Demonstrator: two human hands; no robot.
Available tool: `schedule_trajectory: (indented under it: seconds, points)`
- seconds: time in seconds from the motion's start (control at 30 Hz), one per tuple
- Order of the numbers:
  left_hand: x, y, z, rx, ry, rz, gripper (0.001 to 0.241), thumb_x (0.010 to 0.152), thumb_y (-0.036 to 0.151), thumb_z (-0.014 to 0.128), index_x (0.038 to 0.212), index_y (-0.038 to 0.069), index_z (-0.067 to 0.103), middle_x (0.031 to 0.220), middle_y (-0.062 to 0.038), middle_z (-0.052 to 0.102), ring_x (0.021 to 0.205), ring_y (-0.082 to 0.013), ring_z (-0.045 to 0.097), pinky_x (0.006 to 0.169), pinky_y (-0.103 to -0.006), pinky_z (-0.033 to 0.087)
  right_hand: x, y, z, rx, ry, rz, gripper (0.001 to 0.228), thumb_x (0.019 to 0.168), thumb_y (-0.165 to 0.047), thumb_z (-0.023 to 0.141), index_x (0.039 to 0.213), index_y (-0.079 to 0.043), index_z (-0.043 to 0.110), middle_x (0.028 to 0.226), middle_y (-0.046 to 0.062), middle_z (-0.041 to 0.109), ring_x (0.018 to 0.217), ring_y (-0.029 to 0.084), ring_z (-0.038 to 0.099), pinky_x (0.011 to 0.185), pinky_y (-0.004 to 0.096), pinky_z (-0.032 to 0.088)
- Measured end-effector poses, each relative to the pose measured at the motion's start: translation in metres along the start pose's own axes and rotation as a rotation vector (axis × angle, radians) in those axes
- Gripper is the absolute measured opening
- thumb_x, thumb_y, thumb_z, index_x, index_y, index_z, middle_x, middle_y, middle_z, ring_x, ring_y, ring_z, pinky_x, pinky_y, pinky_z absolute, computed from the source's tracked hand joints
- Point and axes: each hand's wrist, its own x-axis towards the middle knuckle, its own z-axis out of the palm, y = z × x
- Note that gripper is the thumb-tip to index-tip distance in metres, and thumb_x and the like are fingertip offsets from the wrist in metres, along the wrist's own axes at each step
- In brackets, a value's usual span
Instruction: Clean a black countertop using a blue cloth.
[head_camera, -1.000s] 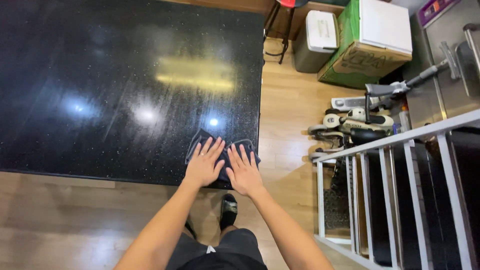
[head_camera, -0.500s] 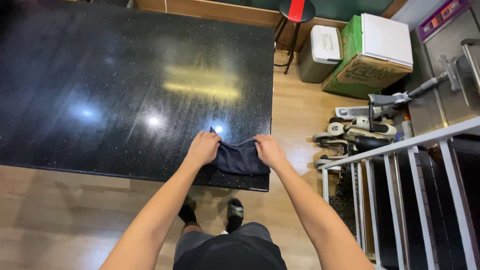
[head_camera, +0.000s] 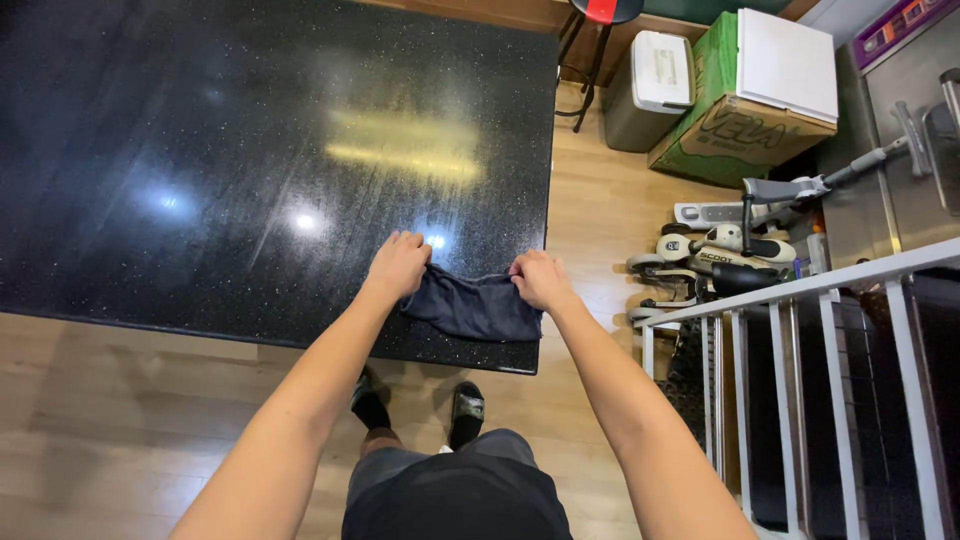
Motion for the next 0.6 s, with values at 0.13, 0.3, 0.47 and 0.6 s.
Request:
schedule_trajectory:
  seconds: [0.13, 0.3, 0.47, 0.6]
  points:
    - [0.001, -0.004, -0.001, -0.189, -0.016, -0.031, 0.015, 0.08, 0.01, 0.071, 0.095, 0.008, 0.069, 0.108, -0.012, 0.066, 0.114, -0.0331, 0.062, 0.1, -0.0446, 0.05, -0.001, 0.021, 0.019, 0.172, 0.046, -0.128, 0.012, 0.088, -0.02, 0.07, 0.092, -0.009, 0.073, 0.098, 0.013, 0.069, 0.099, 0.034, 0.065, 0.089, 0.044, 0.052]
    - [0.002, -0.015, 0.0, -0.403, -0.134, -0.111, 0.02, 0.081, 0.011, 0.071, 0.099, 0.006, 0.066, 0.105, -0.017, 0.07, 0.108, -0.0377, 0.064, 0.092, -0.0468, 0.053, -0.006, 0.018, 0.014, 0.277, -0.061, -0.056, 0.027, 0.082, -0.027, 0.077, 0.098, -0.005, 0.071, 0.091, 0.018, 0.069, 0.091, 0.035, 0.068, 0.083, 0.045, 0.055]
    - [-0.002, -0.023, -0.002, -0.533, -0.215, -0.138, 0.029, 0.083, 0.009, 0.07, 0.11, 0.005, 0.062, 0.109, -0.021, 0.07, 0.109, -0.0401, 0.065, 0.092, -0.047, 0.053, 0.002, 0.038, 0.035, 0.286, -0.113, -0.04, 0.028, 0.08, -0.028, 0.079, 0.094, -0.004, 0.074, 0.092, 0.019, 0.073, 0.089, 0.034, 0.071, 0.081, 0.043, 0.057]
    - [-0.006, -0.024, -0.013, -0.572, -0.215, -0.1, 0.044, 0.083, 0.007, 0.069, 0.127, 0.009, 0.064, 0.115, -0.021, 0.071, 0.112, -0.0388, 0.066, 0.096, -0.0459, 0.053, -0.001, 0.038, 0.027, 0.404, -0.172, 0.037, 0.028, 0.085, -0.028, 0.075, 0.1, -0.004, 0.07, 0.09, 0.017, 0.075, 0.085, 0.031, 0.073, 0.078, 0.04, 0.057]
